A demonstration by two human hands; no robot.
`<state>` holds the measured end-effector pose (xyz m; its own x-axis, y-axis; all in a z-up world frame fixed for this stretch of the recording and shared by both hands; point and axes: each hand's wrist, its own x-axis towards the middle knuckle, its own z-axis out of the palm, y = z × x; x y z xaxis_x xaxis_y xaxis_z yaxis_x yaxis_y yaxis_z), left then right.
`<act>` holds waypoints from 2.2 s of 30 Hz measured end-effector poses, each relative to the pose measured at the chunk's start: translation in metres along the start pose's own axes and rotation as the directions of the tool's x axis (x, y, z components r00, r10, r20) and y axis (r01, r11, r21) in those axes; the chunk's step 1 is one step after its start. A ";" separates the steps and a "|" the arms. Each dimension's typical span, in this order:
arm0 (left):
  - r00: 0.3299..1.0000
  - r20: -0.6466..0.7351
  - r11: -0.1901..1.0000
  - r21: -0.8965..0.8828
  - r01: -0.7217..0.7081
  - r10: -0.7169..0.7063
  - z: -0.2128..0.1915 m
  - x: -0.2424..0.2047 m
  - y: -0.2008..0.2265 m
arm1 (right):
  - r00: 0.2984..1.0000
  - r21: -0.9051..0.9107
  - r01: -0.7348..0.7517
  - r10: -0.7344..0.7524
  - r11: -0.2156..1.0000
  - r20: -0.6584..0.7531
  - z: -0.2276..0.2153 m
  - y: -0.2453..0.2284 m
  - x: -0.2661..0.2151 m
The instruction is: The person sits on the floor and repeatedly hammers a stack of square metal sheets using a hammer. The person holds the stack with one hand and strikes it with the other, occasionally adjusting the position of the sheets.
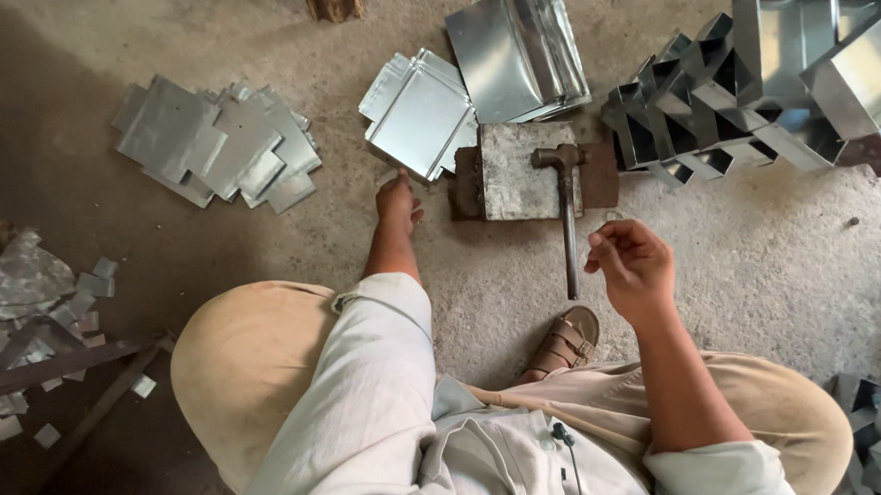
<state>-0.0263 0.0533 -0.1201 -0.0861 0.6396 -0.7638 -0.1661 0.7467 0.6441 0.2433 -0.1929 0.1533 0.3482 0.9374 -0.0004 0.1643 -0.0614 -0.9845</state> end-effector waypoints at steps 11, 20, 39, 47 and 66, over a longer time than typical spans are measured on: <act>0.990 0.032 0.990 -0.020 0.139 -0.138 0.030 0.031 -0.012 | 0.988 0.024 -0.152 0.152 0.988 0.012 0.001 0.049 0.055; 0.982 -0.114 0.978 -0.162 0.132 -0.151 0.042 0.041 -0.015 | 0.980 -0.156 -0.182 0.192 0.971 0.052 -0.003 0.060 0.063; 0.692 -0.364 0.674 -0.199 -0.712 0.623 0.033 -0.008 0.101 | 0.988 -0.529 -0.152 0.119 0.835 -0.097 -0.005 0.128 0.073; 0.821 -0.293 0.842 -0.083 -0.533 0.490 0.024 -0.070 0.102 | 0.746 -0.081 -0.657 0.662 0.750 0.071 0.015 0.178 0.055; 0.976 -0.161 0.987 -0.041 -0.157 0.149 0.019 -0.093 0.000 | 0.956 0.111 0.179 -0.147 0.977 -0.254 -0.021 0.028 0.021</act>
<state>0.0000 -0.0031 -0.0482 -0.2673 0.7057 -0.6561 -0.1903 0.6288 0.7539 0.2749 -0.1826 0.1293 0.5433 0.8181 0.1884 0.1203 0.1463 -0.9819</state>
